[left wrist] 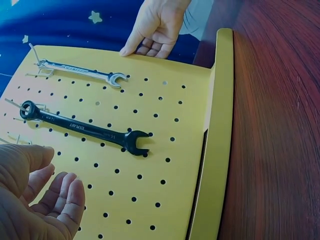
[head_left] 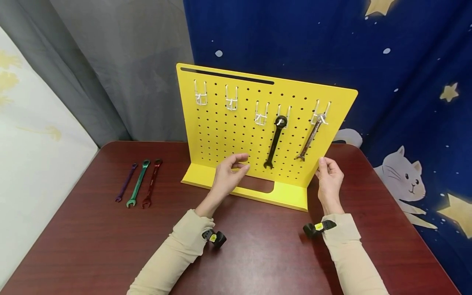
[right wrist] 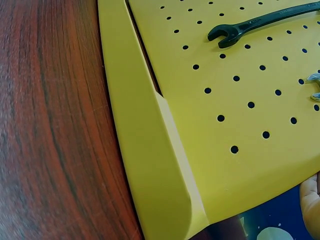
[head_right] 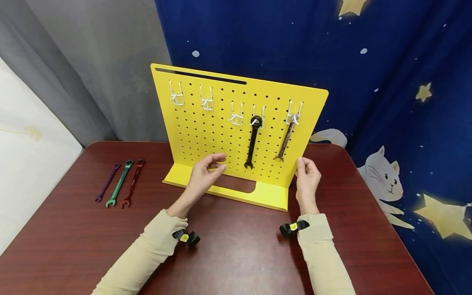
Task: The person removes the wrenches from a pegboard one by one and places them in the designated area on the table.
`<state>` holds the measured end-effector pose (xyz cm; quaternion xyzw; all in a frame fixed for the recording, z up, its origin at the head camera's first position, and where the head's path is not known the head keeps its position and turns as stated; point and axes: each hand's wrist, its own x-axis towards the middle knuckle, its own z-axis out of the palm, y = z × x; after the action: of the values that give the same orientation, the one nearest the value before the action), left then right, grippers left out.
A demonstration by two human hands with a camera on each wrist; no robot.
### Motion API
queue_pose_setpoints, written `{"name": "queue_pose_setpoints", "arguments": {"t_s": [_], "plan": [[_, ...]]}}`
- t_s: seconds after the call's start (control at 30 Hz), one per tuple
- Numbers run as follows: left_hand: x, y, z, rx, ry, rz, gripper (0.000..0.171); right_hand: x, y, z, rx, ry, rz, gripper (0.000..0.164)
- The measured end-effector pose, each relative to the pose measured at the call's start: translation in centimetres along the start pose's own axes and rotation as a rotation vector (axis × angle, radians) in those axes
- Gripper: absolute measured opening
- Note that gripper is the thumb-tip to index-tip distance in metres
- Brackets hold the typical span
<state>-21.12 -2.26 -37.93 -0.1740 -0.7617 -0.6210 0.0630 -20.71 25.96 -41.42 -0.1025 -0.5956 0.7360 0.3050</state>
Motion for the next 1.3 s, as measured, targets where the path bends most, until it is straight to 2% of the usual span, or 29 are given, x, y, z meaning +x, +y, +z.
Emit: {"name": "queue_pose_setpoints", "arguments": {"t_s": [0.27,0.53,0.83,1.1,1.3], "plan": [[0.2,0.3,0.5,-0.007,-0.007,-0.009,0.032,0.0,0.0,0.0,0.001,0.007,0.001,0.010],[0.5,0.6,1.2,0.015,0.010,-0.035,0.032,0.2,0.1,0.0,0.050,-0.008,-0.006,0.010],[1.0,0.9,1.9,-0.052,-0.006,-0.004,0.032,0.2,0.2,-0.2,0.030,-0.002,0.004,0.011],[1.7,1.2,2.7,-0.054,0.001,0.021,0.034,-0.1,-0.1,0.0,0.040,-0.008,-0.007,0.013],[2.1,1.2,3.1,-0.065,0.012,0.006,0.034,-0.2,-0.1,0.0,0.026,-0.004,-0.017,0.017]]}}
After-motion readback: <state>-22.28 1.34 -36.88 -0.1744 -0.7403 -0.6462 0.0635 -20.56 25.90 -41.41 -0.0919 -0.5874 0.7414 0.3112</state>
